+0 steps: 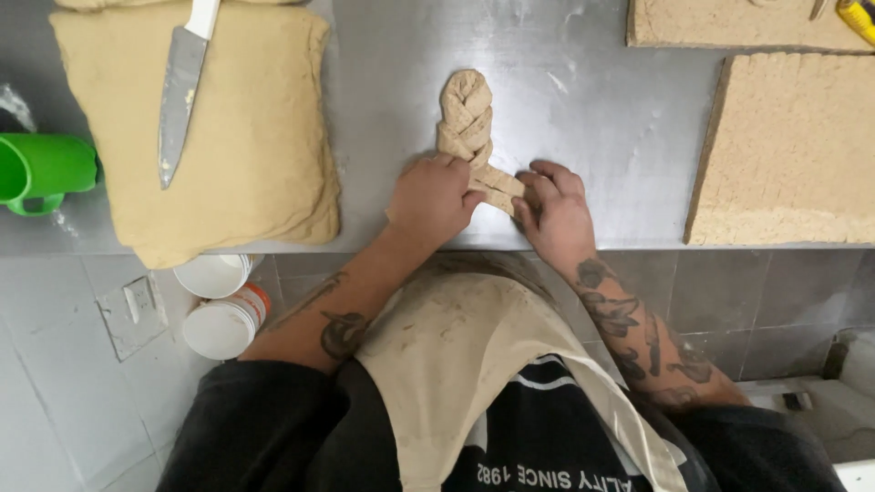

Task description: Cutting dough into strips and braiding them into loaves on a stainless steel table.

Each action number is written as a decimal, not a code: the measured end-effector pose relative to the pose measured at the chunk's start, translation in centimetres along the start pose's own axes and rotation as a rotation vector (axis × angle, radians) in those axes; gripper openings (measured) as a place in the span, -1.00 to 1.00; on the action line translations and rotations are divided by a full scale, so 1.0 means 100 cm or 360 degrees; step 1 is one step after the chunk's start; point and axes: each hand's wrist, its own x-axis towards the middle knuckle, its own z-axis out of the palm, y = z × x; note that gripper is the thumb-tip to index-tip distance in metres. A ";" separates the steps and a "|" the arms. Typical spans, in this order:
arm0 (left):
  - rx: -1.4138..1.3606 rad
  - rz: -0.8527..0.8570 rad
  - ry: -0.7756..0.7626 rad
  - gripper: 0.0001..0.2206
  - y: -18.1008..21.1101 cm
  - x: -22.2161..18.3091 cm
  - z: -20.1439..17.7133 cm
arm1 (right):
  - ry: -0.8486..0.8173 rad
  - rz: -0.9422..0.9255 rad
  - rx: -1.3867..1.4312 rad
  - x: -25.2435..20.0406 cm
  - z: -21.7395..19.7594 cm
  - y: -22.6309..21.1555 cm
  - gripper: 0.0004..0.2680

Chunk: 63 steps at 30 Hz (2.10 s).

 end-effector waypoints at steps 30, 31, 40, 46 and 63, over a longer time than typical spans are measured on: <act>-0.0460 0.1260 0.0874 -0.84 -0.032 -0.068 0.004 | -0.0451 0.0760 0.1406 0.000 0.014 -0.087 -0.72; -0.0467 0.1251 0.0869 -0.84 -0.033 -0.070 0.009 | -0.0460 0.0768 0.1405 -0.003 0.016 -0.079 -0.72; -0.0335 0.0895 0.0687 -0.88 -0.061 -0.076 0.052 | -0.0515 0.0541 0.1413 -0.014 0.014 -0.025 -0.77; -0.0067 0.0481 0.0731 -0.71 -0.018 -0.072 0.021 | -0.0352 0.0673 0.1187 -0.025 0.018 -0.012 -0.85; 0.0021 -0.0181 0.0545 -0.59 0.002 -0.051 0.044 | -0.0017 -0.0457 0.0265 -0.032 0.008 -0.038 -0.94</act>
